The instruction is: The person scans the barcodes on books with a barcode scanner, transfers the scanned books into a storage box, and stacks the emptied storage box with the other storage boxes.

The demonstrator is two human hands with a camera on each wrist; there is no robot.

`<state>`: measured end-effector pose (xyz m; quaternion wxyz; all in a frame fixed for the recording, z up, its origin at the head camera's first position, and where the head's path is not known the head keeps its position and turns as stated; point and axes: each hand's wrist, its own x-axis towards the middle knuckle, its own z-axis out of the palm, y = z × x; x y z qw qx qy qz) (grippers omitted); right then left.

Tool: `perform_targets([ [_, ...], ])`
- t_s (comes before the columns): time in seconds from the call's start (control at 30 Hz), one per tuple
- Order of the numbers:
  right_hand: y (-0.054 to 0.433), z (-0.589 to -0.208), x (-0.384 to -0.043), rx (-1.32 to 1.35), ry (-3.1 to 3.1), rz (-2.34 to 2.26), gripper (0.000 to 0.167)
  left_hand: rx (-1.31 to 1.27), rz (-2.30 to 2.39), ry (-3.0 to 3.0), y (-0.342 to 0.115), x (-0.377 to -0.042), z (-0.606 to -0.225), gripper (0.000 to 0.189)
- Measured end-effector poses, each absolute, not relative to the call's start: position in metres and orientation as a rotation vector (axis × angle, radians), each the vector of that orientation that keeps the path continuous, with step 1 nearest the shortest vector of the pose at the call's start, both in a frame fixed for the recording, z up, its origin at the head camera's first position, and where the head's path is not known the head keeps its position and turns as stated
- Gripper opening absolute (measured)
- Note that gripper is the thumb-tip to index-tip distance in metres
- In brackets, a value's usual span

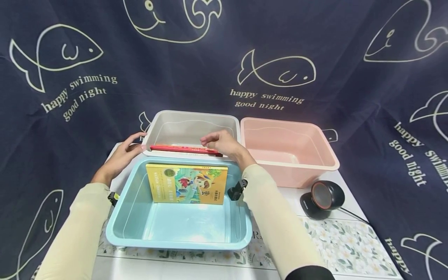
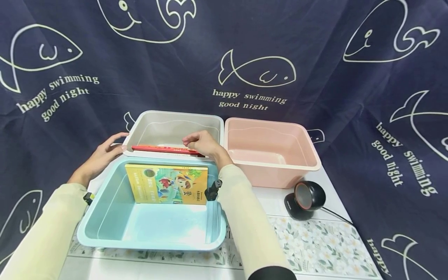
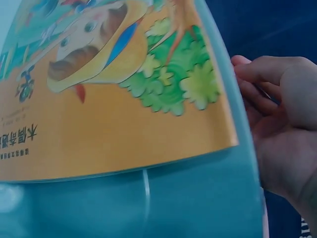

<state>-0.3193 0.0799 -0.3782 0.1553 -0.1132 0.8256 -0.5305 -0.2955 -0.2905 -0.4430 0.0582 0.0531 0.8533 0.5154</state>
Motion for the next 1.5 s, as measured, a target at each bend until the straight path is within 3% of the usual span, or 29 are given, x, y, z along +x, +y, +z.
perform_targets([
  [0.47, 0.112, -0.336, -0.277, -0.43, 2.385, -1.594, 0.028, 0.143, 1.539, 2.592, -0.291, -0.296, -0.443, 0.07],
  [0.83, 0.143, -0.356, -0.234, -0.553, 2.421, -1.492, 0.032, 0.141, 1.534, 2.597, -0.29, -0.296, -0.44, 0.069],
  [1.5, 0.124, -0.377, -0.22, -0.603, 2.466, -1.519, 0.035, 0.145, 1.525, 2.608, -0.29, -0.297, -0.443, 0.07],
])
